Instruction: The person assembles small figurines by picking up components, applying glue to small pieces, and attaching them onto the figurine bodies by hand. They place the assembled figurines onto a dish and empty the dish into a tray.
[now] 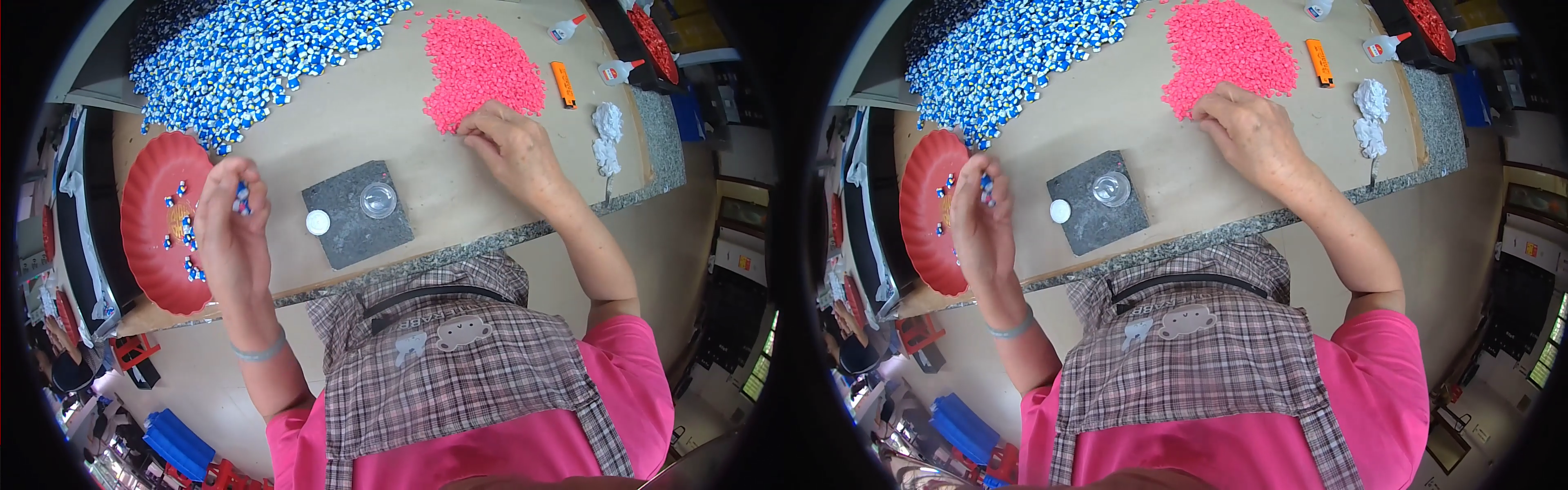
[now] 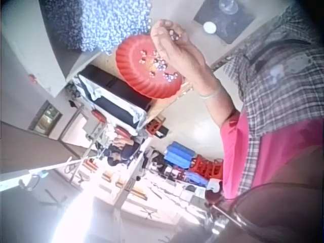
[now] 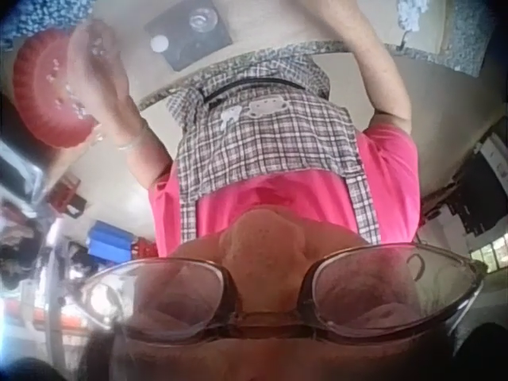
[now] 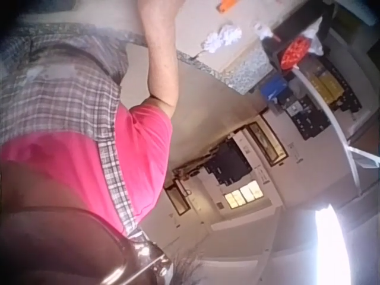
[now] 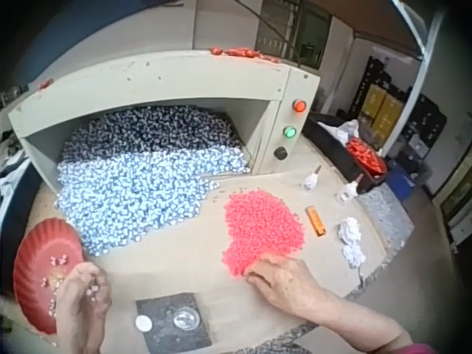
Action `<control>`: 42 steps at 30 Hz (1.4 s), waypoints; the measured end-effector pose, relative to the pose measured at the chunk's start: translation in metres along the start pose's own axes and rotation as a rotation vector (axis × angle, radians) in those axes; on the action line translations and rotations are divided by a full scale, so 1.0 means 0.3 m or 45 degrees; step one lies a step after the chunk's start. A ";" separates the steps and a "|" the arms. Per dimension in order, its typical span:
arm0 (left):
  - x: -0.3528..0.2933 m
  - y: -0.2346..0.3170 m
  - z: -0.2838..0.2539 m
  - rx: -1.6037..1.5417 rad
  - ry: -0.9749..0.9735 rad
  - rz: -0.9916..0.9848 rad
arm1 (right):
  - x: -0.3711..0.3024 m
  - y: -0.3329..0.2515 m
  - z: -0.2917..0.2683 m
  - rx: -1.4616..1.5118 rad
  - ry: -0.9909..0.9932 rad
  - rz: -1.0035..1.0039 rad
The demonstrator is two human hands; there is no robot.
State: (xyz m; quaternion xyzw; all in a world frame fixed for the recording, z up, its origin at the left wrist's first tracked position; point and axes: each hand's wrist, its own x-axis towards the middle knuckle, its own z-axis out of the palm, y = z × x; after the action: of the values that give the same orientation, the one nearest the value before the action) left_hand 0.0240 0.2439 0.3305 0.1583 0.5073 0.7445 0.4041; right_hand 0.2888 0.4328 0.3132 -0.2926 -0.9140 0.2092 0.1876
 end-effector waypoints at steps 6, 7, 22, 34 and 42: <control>0.187 -0.085 0.035 1.110 -0.103 0.452 | 0.014 -0.007 0.057 -0.108 0.024 0.022; 0.218 -0.098 0.041 1.117 -0.092 0.459 | 0.019 -0.008 0.062 -0.130 0.029 0.031; 0.454 -0.193 0.150 1.917 -0.087 0.915 | 0.036 -0.040 0.022 0.966 -0.218 0.509; 0.466 -0.160 0.160 2.126 -0.196 0.959 | 0.039 -0.058 0.027 1.389 -0.451 0.559; 0.271 -0.080 0.117 1.238 -0.202 0.506 | 0.028 -0.076 0.057 1.512 -0.382 0.629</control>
State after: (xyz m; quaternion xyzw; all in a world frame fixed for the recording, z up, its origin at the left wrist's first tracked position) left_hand 0.0066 0.3318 0.3106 0.4763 0.7221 0.4712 0.1723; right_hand 0.2643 0.4164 0.3119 -0.3081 -0.5655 0.7532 0.1341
